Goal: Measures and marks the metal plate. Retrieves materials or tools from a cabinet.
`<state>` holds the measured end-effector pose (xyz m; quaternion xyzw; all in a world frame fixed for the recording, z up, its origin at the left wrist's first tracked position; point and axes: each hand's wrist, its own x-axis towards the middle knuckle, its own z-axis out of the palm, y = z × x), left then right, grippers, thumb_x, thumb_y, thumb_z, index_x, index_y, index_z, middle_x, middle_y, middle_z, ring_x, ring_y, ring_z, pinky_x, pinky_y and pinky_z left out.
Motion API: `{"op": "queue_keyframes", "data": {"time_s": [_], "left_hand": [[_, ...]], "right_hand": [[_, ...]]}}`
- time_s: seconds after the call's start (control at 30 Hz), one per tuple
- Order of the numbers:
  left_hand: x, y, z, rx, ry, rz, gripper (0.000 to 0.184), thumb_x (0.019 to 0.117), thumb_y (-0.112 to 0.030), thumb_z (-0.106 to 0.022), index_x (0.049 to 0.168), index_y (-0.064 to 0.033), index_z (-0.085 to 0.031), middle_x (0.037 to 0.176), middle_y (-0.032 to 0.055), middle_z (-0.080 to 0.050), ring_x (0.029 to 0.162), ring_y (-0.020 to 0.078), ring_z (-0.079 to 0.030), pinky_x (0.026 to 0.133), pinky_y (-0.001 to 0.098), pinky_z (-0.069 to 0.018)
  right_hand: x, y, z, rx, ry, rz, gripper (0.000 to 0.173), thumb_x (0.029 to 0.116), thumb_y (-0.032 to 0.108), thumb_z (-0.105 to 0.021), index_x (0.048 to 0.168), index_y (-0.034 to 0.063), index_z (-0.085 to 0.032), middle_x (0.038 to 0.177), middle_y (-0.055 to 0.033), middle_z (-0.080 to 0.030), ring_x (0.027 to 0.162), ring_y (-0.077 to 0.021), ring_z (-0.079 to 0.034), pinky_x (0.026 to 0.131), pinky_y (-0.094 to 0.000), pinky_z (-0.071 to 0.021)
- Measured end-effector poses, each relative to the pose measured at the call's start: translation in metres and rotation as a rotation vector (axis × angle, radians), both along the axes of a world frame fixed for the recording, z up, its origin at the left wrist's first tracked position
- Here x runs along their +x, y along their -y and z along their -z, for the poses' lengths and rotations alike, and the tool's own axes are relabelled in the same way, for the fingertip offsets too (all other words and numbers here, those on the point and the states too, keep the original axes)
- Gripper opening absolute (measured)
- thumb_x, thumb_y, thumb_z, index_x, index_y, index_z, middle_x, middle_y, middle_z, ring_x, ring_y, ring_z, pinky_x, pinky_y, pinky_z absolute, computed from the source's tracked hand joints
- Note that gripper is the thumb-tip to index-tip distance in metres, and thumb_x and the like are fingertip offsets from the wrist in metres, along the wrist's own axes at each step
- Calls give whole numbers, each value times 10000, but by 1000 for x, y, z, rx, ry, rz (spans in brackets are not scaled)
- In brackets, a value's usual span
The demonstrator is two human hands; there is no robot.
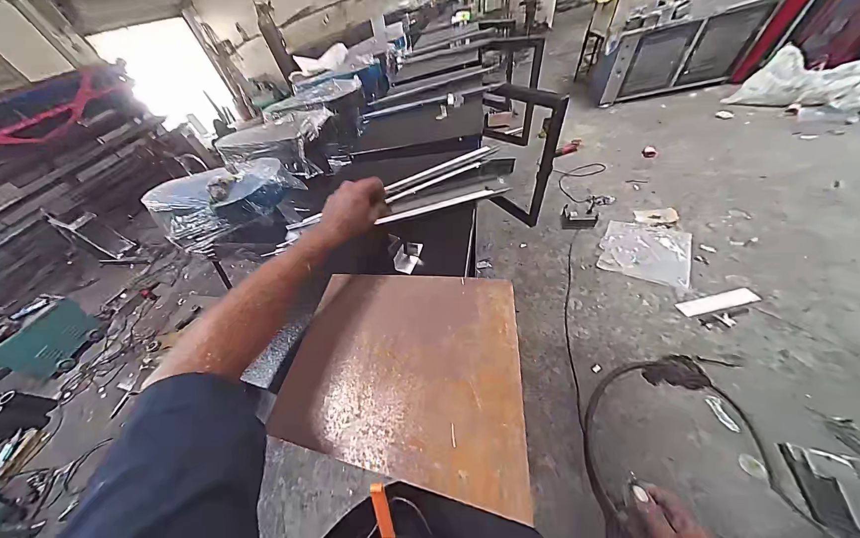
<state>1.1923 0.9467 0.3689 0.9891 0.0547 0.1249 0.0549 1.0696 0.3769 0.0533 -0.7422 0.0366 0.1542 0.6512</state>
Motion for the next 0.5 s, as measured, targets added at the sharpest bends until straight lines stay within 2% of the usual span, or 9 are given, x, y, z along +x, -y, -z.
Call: {"op": "queue_keyframes", "data": {"time_s": [0.07,0.13,0.2,0.27,0.3,0.37,0.43,0.5], "left_hand": [[-7,-3,-21,-110,153,115,253,1007,-185,-609,1201,-36,-672,1102,135,-726,1017,247,-711,951,502,-566],[-15,0,-43,-215,266,202,281,1027,-198,-590,1239,-31,-666,1135,112,-718,1002,160,-700,949,390,-571],[-27,12,-69,-280,320,294,268,1018,-270,-626,1188,-72,-687,1027,29,-718,855,56,-673,812,280,-575],[-43,28,-93,-292,266,501,259,999,-306,-659,1094,-71,-714,922,-16,-701,765,20,-634,725,238,-554],[-52,39,-102,-290,209,620,260,990,-312,-671,1055,-66,-723,887,-28,-702,746,14,-636,705,230,-556],[-64,63,-106,-368,41,911,197,975,-218,-693,997,-25,-722,837,-19,-713,710,16,-651,660,203,-571],[-75,90,-91,-453,-198,1133,141,966,-141,-691,968,-3,-723,827,9,-724,713,48,-678,655,227,-600],[-85,114,-67,-417,-364,1225,121,954,-153,-720,938,-37,-751,784,-10,-716,692,41,-672,628,230,-592]], "right_hand": [[1,1,-7,38,-27,55,237,1071,150,-420,1214,-8,-525,961,-50,-726,787,-131,-714,728,-345,-620],[-3,2,-18,85,-46,139,175,1060,153,-444,1163,52,-543,862,15,-702,683,-87,-673,632,-293,-594],[-6,8,-30,154,39,159,87,1040,185,-483,1085,158,-552,694,122,-571,534,-9,-530,500,-208,-495],[-15,14,-51,233,140,118,70,1049,233,-512,1057,260,-576,635,183,-512,471,34,-443,442,-164,-422],[-23,15,-66,274,187,99,113,1062,268,-518,1042,302,-624,635,189,-528,476,33,-446,447,-169,-421],[-41,10,-97,320,307,19,171,1068,375,-533,1075,335,-700,690,185,-593,533,32,-506,499,-178,-462],[-67,-10,-133,298,398,-49,250,1065,421,-527,1156,317,-736,831,173,-700,642,42,-601,591,-166,-523],[-95,-40,-162,289,430,-137,310,1071,420,-508,1218,280,-741,1012,134,-763,803,28,-687,716,-162,-572]]}}
